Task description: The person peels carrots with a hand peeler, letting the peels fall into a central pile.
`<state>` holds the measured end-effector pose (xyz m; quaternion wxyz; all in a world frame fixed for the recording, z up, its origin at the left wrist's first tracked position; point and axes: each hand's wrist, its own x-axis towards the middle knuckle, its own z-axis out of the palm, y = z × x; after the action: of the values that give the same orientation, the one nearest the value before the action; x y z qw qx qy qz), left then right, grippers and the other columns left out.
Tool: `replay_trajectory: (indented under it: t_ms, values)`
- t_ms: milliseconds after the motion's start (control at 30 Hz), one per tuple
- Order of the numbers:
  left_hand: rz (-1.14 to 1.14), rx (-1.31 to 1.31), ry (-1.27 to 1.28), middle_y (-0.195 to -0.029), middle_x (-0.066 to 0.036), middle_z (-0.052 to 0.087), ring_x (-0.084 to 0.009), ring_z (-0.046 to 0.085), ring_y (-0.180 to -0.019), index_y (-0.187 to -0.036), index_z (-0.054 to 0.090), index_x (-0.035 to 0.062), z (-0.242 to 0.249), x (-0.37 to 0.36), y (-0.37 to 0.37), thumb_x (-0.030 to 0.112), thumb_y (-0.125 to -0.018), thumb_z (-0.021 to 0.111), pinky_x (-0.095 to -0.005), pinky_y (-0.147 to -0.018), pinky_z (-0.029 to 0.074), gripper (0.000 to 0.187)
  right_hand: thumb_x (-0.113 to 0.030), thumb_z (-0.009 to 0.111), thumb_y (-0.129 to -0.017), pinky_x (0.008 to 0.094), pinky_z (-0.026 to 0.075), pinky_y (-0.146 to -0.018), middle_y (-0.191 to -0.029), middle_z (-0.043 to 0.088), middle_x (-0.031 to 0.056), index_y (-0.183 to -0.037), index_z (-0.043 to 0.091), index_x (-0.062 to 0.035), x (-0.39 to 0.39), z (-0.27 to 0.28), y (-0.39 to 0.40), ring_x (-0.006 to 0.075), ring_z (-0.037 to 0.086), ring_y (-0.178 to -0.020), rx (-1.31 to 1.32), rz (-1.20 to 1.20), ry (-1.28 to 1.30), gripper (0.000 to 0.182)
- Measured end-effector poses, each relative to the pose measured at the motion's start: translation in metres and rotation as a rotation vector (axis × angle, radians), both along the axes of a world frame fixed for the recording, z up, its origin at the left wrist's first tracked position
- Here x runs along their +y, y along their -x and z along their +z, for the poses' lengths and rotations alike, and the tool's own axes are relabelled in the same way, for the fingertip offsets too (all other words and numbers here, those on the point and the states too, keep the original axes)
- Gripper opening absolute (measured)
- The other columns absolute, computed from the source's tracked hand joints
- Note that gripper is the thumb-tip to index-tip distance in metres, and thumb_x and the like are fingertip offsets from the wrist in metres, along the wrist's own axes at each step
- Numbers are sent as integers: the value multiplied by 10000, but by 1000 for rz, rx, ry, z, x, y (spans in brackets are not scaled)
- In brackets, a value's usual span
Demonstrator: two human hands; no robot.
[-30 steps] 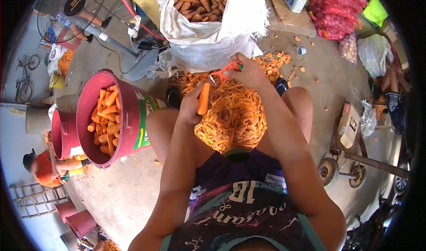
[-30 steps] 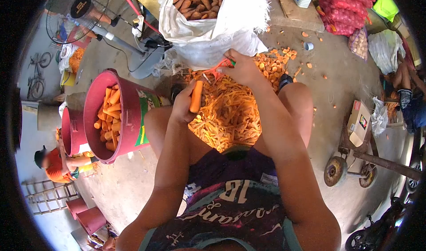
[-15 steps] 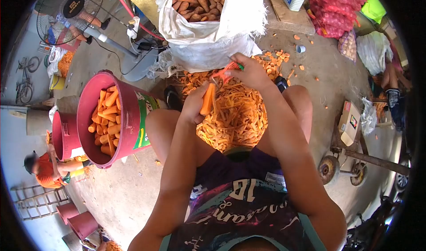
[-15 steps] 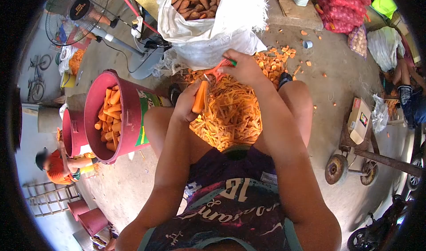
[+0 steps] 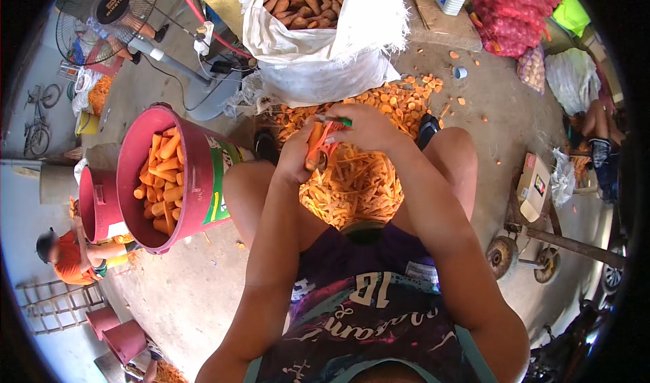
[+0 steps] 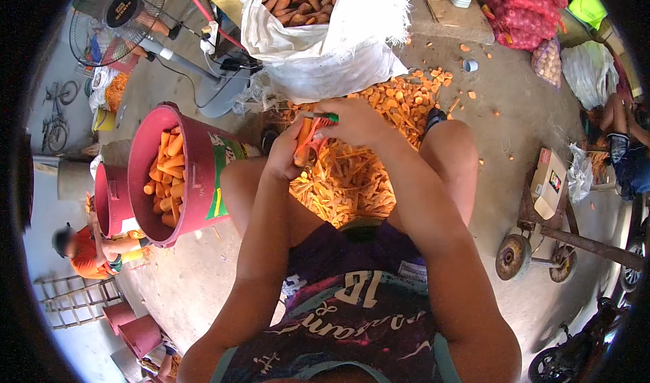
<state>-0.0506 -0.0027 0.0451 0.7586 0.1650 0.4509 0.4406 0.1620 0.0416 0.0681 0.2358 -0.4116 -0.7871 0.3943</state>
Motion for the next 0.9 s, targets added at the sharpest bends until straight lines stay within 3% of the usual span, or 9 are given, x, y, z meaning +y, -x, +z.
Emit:
replay_trajectory:
  t_ms: [67, 133, 200, 300, 367, 467, 500, 667, 900]
  values:
    - [-120, 7, 17, -1021, -65, 698, -175, 692, -787, -1295, 632, 57, -1, 1, 3, 388, -1151, 469, -325, -696, 588, 396, -337, 868, -869, 433, 551, -961, -1145, 747, 153, -1222, 692, -72, 7, -10, -9, 330, 715, -1092, 64, -33, -51, 474]
    - [-136, 70, 12, -985, -48, 680, -162, 665, -745, -1275, 637, 65, 6, -2, 3, 396, -1151, 468, -313, -654, 571, 393, -368, 839, -891, 456, 561, -900, -1132, 742, 199, -1218, 682, -96, 20, -18, -23, 374, 717, -1046, 74, -279, -105, 453]
    - [-156, 140, 9, -949, -30, 662, -149, 637, -704, -1255, 642, 72, 8, -7, 7, 405, -1151, 466, -302, -612, 554, 391, -353, 832, -899, 458, 568, -889, -1115, 740, 203, -1213, 678, -88, 28, -8, -28, 374, 716, -1050, -84, -338, -61, 439]
    - [-141, 127, -29, -903, -15, 614, -119, 582, -730, -1421, 632, 124, 4, -5, 14, 420, -1164, 429, -281, -581, 502, 441, -333, 805, -923, 469, 575, -883, -1088, 736, 196, -1206, 674, -87, 29, -3, -26, 386, 713, -1027, -20, -343, -17, 397]
    - [169, 96, 15, -892, -21, 614, -128, 579, -697, -1352, 644, 126, -11, 4, 18, 450, -1153, 450, -293, -568, 507, 427, -241, 785, -935, 432, 578, -886, -1130, 740, 156, -1243, 665, -91, 20, -10, -18, 341, 732, -1003, -117, -235, -127, 363]
    - [375, -4, -15, -883, -23, 616, -139, 599, -696, -1261, 632, 111, -11, 8, 17, 468, -1142, 470, -300, -566, 508, 409, -222, 725, -960, 458, 586, -849, -1124, 713, 133, -1230, 666, -119, -5, -22, 5, 350, 729, -970, -219, -148, -216, 294]
    - [438, 3, 39, -849, 0, 603, -141, 586, -671, -1145, 631, 120, -7, 11, 15, 447, -1127, 529, -328, -564, 510, 343, -194, 674, -969, 488, 590, -810, -1127, 686, 105, -1217, 658, -142, -11, -26, 16, 367, 725, -957, -253, -128, -253, 254]
    - [462, -9, 2, -929, -19, 634, -160, 653, -774, -1108, 644, 106, -16, 18, 18, 340, -1108, 601, -333, -623, 549, 238, -164, 665, -936, 511, 591, -756, -1101, 671, 90, -1270, 620, -170, -32, -20, 47, 366, 730, -930, -333, -134, -322, 337]
    - [474, -170, -11, -1049, -62, 654, -211, 694, -892, -1166, 591, 77, -28, 21, 4, 167, -1068, 597, -382, -721, 605, 133, -162, 685, -905, 485, 602, -729, -1100, 677, 130, -1251, 609, -107, -32, -16, 53, 359, 743, -890, -375, -175, -371, 359]
